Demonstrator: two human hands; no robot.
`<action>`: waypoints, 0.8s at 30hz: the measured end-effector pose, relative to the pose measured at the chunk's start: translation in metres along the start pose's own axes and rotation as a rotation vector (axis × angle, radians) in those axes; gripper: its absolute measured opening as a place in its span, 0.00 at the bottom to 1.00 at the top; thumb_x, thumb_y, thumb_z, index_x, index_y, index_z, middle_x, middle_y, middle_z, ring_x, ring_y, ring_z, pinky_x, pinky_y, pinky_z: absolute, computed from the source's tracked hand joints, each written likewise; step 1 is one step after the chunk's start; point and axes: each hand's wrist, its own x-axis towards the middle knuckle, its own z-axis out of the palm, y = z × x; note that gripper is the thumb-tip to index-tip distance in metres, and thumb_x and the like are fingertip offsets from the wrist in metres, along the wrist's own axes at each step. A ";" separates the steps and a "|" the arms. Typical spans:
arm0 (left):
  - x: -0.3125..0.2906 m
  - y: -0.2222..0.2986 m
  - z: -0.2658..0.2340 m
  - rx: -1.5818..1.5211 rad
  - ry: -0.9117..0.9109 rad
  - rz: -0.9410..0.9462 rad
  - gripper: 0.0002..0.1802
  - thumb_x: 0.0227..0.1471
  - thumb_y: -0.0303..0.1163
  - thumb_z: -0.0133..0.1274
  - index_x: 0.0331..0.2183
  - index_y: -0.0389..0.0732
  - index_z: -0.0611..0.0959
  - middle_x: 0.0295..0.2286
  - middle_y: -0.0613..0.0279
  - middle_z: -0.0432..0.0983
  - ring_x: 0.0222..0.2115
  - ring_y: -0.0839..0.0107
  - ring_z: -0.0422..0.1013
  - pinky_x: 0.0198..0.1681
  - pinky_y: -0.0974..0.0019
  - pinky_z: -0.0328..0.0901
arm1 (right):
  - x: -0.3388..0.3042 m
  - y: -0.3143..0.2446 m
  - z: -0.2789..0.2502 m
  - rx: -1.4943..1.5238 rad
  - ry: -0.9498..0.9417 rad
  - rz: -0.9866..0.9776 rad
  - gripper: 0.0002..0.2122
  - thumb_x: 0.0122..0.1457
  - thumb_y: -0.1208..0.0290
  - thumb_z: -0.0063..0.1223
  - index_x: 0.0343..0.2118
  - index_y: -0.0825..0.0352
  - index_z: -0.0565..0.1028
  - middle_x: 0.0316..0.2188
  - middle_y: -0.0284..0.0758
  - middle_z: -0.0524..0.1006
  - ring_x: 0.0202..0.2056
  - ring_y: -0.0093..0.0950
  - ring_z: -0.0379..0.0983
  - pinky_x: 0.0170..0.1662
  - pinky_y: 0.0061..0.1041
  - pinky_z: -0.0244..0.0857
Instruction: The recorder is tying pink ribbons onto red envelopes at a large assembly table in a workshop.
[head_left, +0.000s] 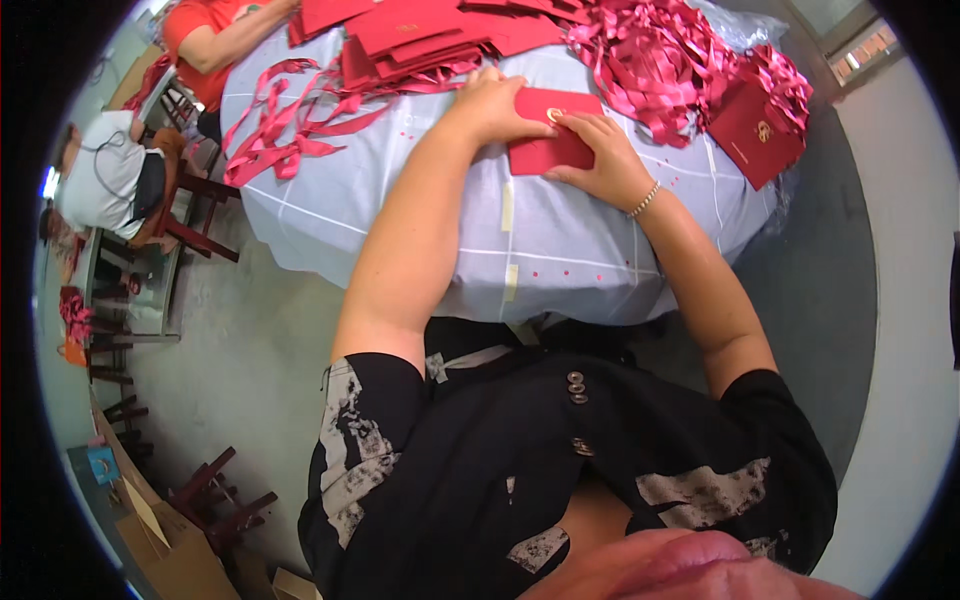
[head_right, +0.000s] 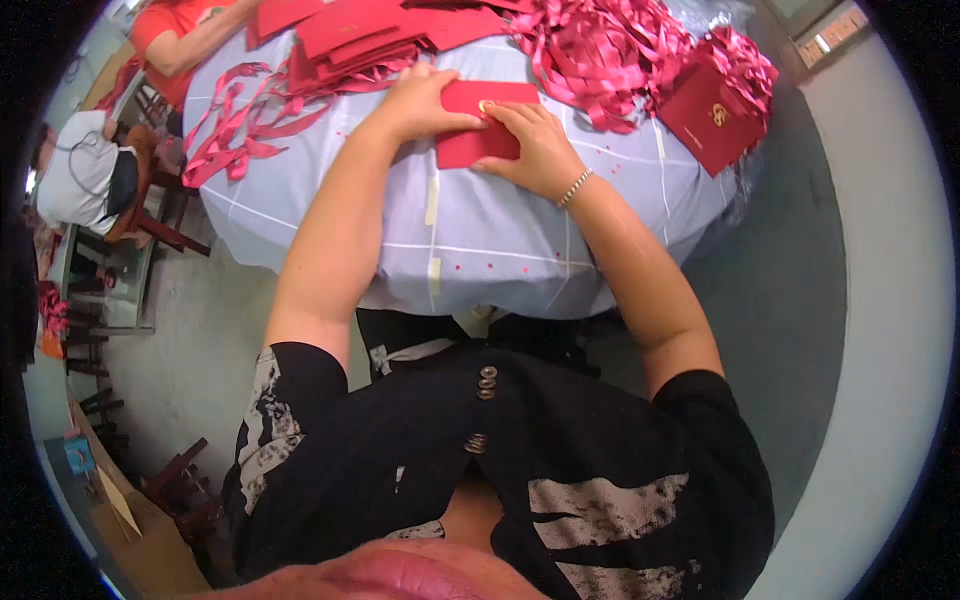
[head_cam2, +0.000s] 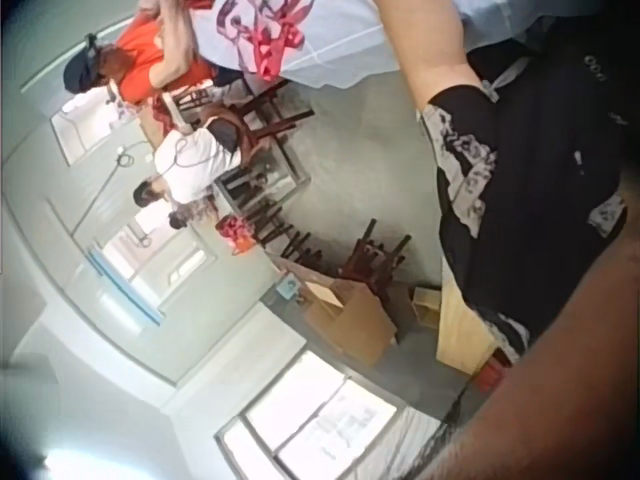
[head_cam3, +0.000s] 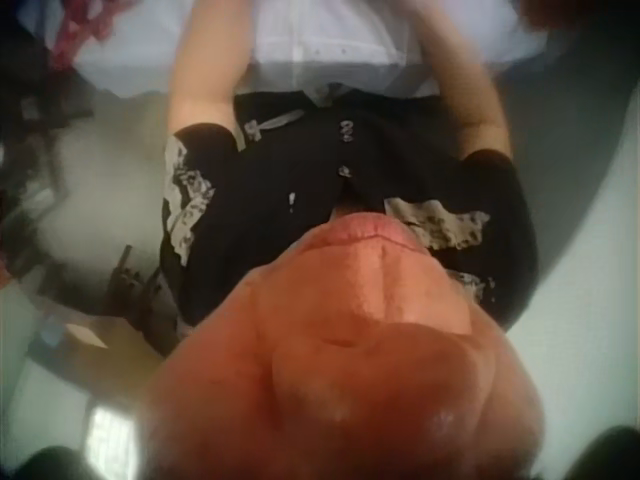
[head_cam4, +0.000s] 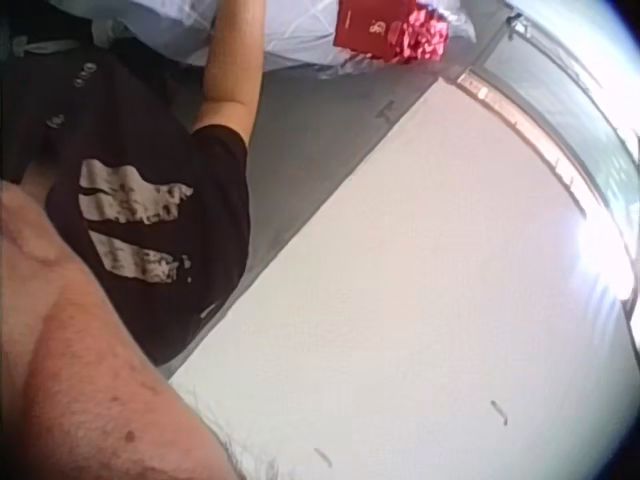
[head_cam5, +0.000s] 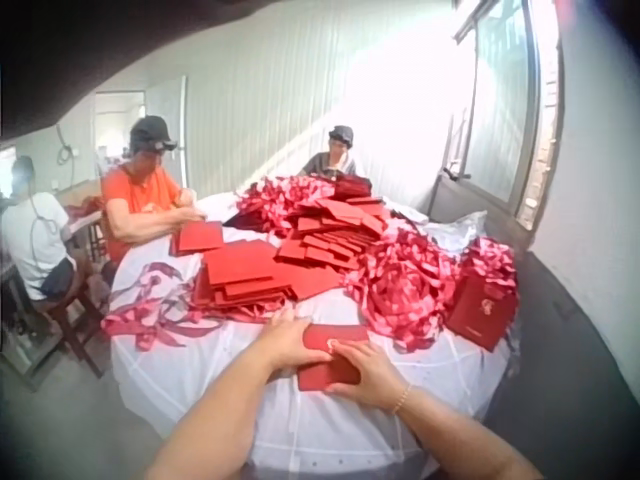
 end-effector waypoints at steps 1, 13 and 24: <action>-0.003 -0.004 0.000 -0.004 0.036 0.015 0.53 0.26 0.69 0.66 0.50 0.41 0.81 0.51 0.37 0.69 0.54 0.43 0.63 0.57 0.51 0.62 | 0.004 -0.004 0.002 0.038 0.034 -0.020 0.37 0.42 0.56 0.73 0.55 0.66 0.71 0.51 0.43 0.74 0.52 0.43 0.70 0.56 0.36 0.62; -0.005 -0.002 0.020 -0.298 0.301 0.254 0.25 0.31 0.41 0.70 0.35 0.47 0.79 0.35 0.58 0.76 0.43 0.56 0.69 0.49 0.52 0.58 | -0.009 -0.023 -0.011 0.159 -0.072 0.003 0.42 0.34 0.68 0.75 0.57 0.67 0.68 0.47 0.41 0.72 0.49 0.41 0.67 0.55 0.37 0.61; -0.005 -0.022 0.005 -0.434 -0.074 0.046 0.29 0.33 0.43 0.73 0.38 0.41 0.80 0.32 0.56 0.79 0.35 0.59 0.76 0.38 0.60 0.68 | 0.108 0.117 -0.014 -0.272 0.072 0.511 0.16 0.56 0.65 0.59 0.38 0.75 0.76 0.39 0.52 0.78 0.42 0.49 0.76 0.45 0.41 0.70</action>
